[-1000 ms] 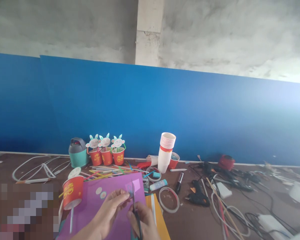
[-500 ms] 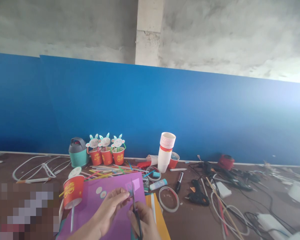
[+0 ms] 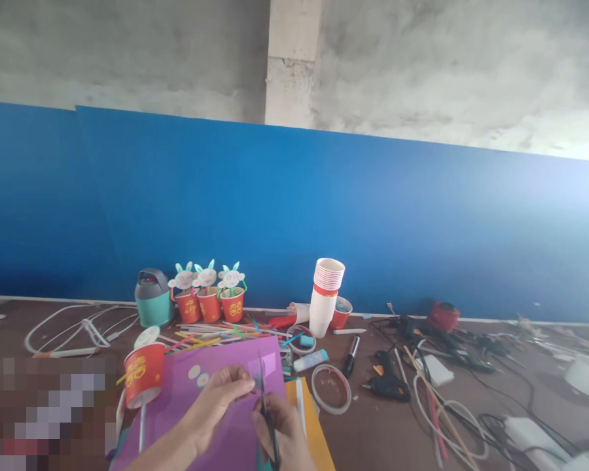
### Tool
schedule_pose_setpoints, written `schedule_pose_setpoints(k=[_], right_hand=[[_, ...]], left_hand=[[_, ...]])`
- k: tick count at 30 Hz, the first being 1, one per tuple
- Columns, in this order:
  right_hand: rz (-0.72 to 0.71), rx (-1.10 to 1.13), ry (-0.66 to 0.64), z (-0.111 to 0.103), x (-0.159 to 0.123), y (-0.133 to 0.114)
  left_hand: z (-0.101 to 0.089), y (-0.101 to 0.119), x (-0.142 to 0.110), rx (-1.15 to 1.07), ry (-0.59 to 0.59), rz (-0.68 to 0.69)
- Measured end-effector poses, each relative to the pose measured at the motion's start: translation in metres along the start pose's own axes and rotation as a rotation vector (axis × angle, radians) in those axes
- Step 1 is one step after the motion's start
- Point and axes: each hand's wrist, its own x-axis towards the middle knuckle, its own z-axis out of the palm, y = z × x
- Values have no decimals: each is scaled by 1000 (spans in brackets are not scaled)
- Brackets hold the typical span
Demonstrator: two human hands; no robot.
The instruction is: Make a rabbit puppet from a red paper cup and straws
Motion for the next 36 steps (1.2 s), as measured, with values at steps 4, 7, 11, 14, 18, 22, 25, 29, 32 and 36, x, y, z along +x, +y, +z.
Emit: schedule_pose_setpoints(k=[4, 7, 11, 14, 18, 22, 25, 29, 32, 36], right_hand=[[20, -24, 17, 0, 0, 3], [46, -27, 32, 0, 0, 4], [83, 29, 70, 1, -1, 5], [94, 66, 81, 1, 0, 8], [96, 62, 60, 0, 0, 10], [102, 18, 75, -1, -1, 9], [107, -11, 72, -1, -2, 7], [126, 17, 72, -1, -3, 7], [133, 0, 73, -1, -2, 9], [145, -7, 56, -1, -1, 11]], left_hand=[[-1, -1, 1, 0, -15, 7], [-2, 0, 2, 5, -29, 12], [-2, 3, 2, 12, -33, 12], [-2, 4, 2, 23, -29, 6], [-3, 5, 2, 30, -27, -6], [-4, 7, 1, 37, -31, -8], [-4, 9, 0, 28, -38, -13], [-7, 10, 1, 43, -47, -18], [-9, 10, 3, 55, -54, -18], [-11, 10, 3, 55, -76, -27]])
